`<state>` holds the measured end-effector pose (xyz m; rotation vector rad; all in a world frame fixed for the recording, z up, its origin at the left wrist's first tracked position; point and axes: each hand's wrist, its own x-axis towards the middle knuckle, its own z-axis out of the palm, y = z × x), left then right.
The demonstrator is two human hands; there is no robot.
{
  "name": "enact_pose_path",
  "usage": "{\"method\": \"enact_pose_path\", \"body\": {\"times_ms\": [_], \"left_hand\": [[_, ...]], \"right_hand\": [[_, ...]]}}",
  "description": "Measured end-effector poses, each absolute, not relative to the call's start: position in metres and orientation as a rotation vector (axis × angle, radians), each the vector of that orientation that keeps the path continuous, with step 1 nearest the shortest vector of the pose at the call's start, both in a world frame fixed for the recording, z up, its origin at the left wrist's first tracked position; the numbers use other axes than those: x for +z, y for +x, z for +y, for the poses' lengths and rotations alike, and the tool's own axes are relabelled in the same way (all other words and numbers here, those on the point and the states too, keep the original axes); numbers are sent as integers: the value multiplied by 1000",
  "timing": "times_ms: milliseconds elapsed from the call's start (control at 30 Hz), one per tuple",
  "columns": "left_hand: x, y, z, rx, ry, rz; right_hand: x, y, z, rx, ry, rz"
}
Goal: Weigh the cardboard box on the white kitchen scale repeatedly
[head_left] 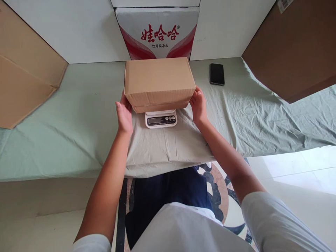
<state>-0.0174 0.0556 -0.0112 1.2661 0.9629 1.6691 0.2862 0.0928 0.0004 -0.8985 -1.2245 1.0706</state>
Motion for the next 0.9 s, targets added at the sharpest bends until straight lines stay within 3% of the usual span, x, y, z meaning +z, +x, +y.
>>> {"method": "enact_pose_path", "body": {"times_ms": [900], "left_hand": [[-7, -8, 51, 1687, 1251, 1000]], "right_hand": [[2, 280, 89, 1139, -901, -1226]]}}
